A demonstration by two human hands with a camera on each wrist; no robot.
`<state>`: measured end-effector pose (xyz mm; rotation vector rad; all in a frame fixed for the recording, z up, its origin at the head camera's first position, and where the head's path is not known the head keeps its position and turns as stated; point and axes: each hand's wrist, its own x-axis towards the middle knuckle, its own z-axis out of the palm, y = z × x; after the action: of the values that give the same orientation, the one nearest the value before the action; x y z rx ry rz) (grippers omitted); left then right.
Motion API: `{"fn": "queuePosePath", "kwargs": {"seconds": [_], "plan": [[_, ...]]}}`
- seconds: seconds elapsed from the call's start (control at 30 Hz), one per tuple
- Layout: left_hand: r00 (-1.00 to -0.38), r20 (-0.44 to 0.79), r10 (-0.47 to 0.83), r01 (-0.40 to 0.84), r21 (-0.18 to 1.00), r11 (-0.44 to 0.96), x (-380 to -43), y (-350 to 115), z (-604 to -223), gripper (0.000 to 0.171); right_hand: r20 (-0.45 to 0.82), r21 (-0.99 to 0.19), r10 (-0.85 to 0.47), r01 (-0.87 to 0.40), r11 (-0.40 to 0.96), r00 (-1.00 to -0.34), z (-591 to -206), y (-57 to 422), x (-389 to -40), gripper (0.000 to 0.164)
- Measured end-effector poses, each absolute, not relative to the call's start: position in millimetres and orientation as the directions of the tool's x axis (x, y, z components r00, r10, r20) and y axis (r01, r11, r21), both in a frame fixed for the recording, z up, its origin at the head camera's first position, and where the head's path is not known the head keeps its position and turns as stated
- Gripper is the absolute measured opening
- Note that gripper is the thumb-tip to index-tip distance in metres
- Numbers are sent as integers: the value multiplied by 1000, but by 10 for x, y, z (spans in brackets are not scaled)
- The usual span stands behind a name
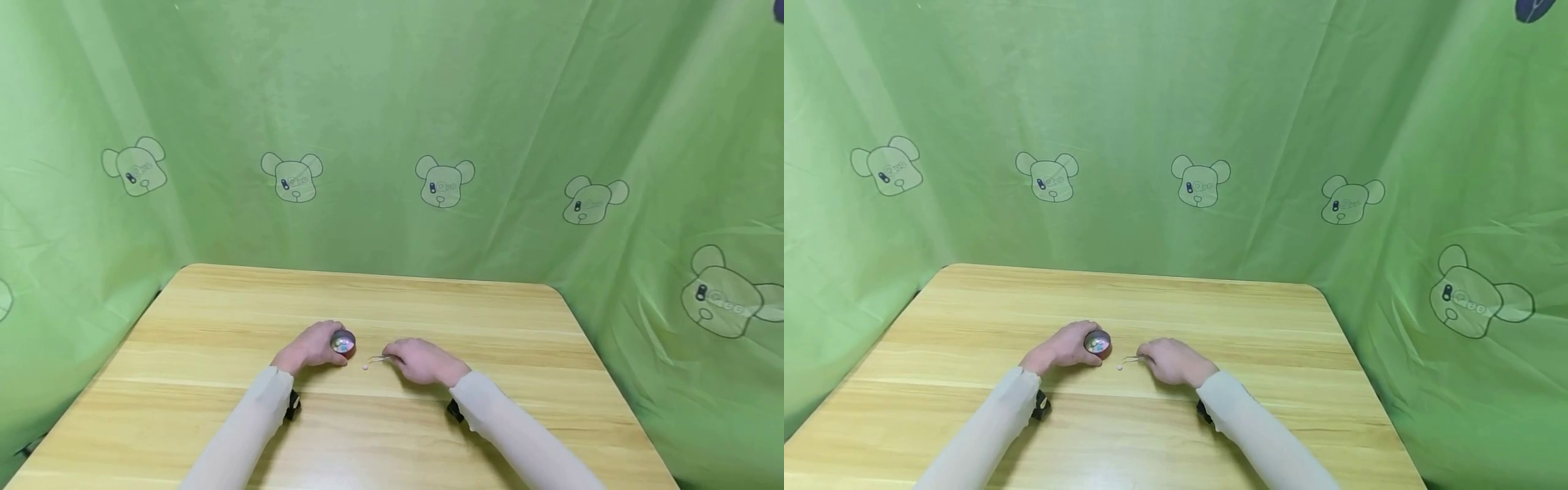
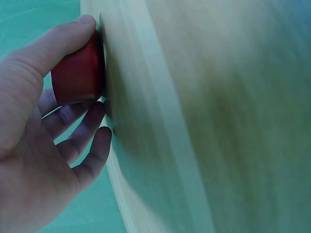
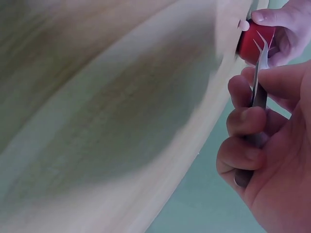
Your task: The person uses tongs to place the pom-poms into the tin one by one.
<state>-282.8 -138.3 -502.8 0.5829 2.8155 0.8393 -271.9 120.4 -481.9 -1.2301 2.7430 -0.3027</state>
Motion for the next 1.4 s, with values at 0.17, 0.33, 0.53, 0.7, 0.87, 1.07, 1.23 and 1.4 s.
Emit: {"fn": "queuePosePath", "kwargs": {"seconds": [0.17, 0.33, 0.53, 0.7, 0.87, 1.07, 1.23, 1.4], "plan": [[-915, -32, 403, 322, 545, 774, -2818, -1384, -5021, 54, -15, -228, -768, -746, 626, -640, -4836, 1201, -2707, 19], [-916, -35, 401, 317, 552, 772, -2816, -1388, -5020, 54, -20, -224, -775, -753, 619, -631, -4849, 1185, -2701, 19], [-915, -34, 402, 314, 565, 763, -2814, -1393, -5018, 53, -33, -227, -772, -748, 624, -635, -4860, 1173, -2700, 18], [-913, -35, 406, 315, 572, 758, -2814, -1398, -5018, 53, -41, -229, -768, -742, 630, -639, -4876, 1163, -2709, 19], [-912, -29, 409, 323, 564, 760, -2824, -1403, -5027, 53, -44, -226, -767, -742, 631, -640, -4884, 1151, -2715, 19], [-911, -27, 412, 326, 565, 758, -2831, -1404, -5027, 53, -43, -222, -777, -753, 620, -628, -4871, 1131, -2700, 19], [-912, -27, 409, 324, 564, 760, -2839, -1405, -5034, 53, -39, -212, -784, -761, 613, -620, -4904, 1128, -2703, 19], [-912, -25, 409, 328, 555, 765, -2846, -1407, -5049, 52, -34, -206, -784, -764, 612, -619, -4936, 1133, -2716, 19]]}}
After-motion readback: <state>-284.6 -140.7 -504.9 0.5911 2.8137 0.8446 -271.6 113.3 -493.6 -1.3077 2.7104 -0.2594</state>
